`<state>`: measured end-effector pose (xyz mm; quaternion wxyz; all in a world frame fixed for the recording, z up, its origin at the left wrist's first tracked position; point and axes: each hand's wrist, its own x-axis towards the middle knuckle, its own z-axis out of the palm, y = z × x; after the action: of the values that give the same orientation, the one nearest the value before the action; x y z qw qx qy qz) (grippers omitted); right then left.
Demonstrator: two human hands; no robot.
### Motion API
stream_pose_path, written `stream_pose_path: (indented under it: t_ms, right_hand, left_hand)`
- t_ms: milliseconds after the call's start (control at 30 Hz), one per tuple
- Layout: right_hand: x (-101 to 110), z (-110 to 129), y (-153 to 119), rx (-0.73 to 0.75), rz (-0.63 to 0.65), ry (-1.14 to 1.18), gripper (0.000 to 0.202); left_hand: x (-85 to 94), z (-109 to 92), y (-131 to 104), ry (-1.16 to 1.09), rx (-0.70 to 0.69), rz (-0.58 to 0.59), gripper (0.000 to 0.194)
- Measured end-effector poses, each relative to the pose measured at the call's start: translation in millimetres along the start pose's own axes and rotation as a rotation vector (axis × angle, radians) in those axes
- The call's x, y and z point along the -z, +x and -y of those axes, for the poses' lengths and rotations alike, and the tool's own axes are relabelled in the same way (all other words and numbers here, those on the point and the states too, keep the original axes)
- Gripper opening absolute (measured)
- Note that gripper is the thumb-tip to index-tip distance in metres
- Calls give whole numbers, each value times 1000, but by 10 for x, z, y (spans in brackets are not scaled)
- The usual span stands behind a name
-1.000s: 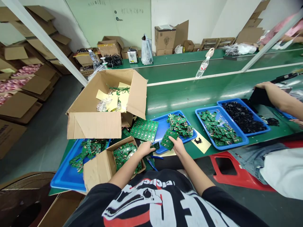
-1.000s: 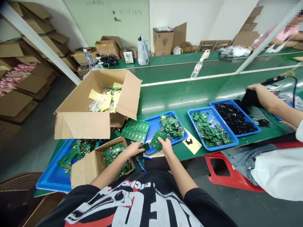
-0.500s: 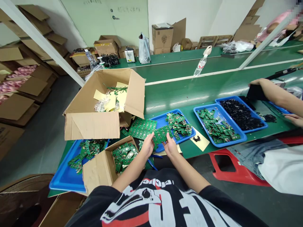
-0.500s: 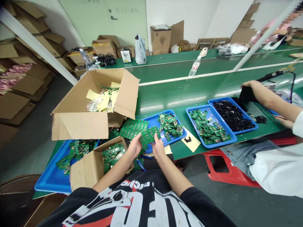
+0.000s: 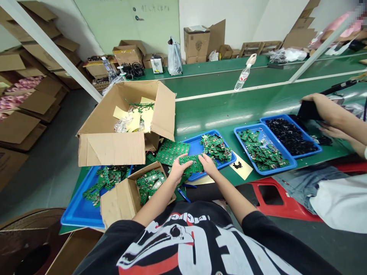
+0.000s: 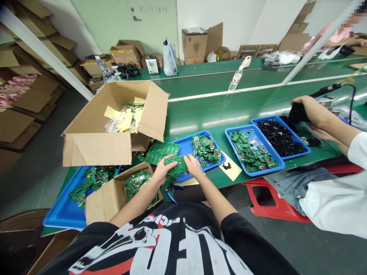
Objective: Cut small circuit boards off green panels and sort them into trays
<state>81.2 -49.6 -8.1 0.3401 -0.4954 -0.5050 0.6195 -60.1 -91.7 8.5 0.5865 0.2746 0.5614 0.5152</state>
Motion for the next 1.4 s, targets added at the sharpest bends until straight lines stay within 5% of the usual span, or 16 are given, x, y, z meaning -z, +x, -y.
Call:
stream_pose_path:
  t_ms: [233,433,700,867,1000,1400]
  right_hand:
    - [-101,-120,17,107,-137,-638,25]
    - [-236,-197,45,-98,-143,-960,31]
    - [-77,-140,101,-270,-178,-1039,50]
    - [-41,-127,83,-57,-209,-1003,47]
    - [-142,-160,81,59,-49,-866,36]
    - [-309,-141,-10,-105,-145,-1026,33]
  left_hand:
    - [3,58,69,242,-81,-109,35]
    - [14,97,114,377,-92,-158,29]
    - [124,216,198,361,-105,-107,29]
    - [46,316,176,257,-93,-40,40]
    - [16,364,192,317,-114,-84,35]
    - [-13,294,229,572,-138,-210,20]
